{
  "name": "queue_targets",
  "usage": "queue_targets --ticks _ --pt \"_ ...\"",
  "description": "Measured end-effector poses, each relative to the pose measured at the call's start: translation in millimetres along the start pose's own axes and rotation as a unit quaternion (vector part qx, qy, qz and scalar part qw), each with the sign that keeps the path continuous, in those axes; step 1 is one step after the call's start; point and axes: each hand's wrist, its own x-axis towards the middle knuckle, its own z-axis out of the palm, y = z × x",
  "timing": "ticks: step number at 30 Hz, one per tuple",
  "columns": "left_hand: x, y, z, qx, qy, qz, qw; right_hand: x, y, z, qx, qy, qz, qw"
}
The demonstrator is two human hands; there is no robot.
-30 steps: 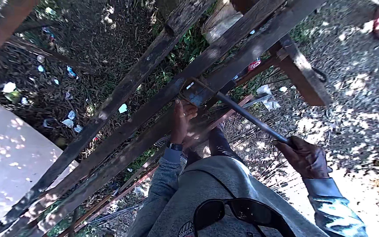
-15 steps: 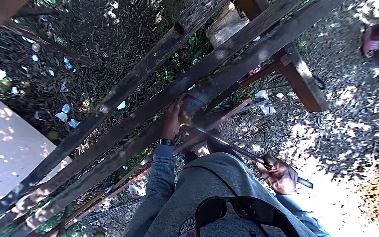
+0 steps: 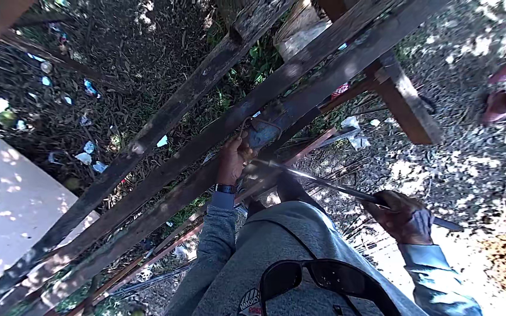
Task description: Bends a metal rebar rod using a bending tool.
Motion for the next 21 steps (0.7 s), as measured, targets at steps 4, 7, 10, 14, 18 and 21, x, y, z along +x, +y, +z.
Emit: queue_targets --ticks 4,7,10,14,18,21 --pt "3 -2 15 -0.017 0.018 0.011 1.000 43 29 -17 -0.026 0.007 -0.037 0.999" --pt "7 -10 27 -0.023 0.030 0.024 0.999 74 45 -29 -0.033 0.006 -0.068 0.997" --pt "11 -16 40 -0.036 0.052 0.039 0.997 105 57 -39 -0.031 0.002 -0.100 0.994" --pt "12 -26 61 -0.071 0.096 0.040 0.992 154 92 -45 -0.036 0.007 -0.151 0.988" --pt "14 -40 89 -0.130 0.139 0.040 0.981 214 110 -69 -0.035 -0.012 -0.179 0.983" --pt "14 -51 114 -0.152 0.166 0.039 0.973 264 121 -85 -0.037 -0.039 -0.202 0.978"
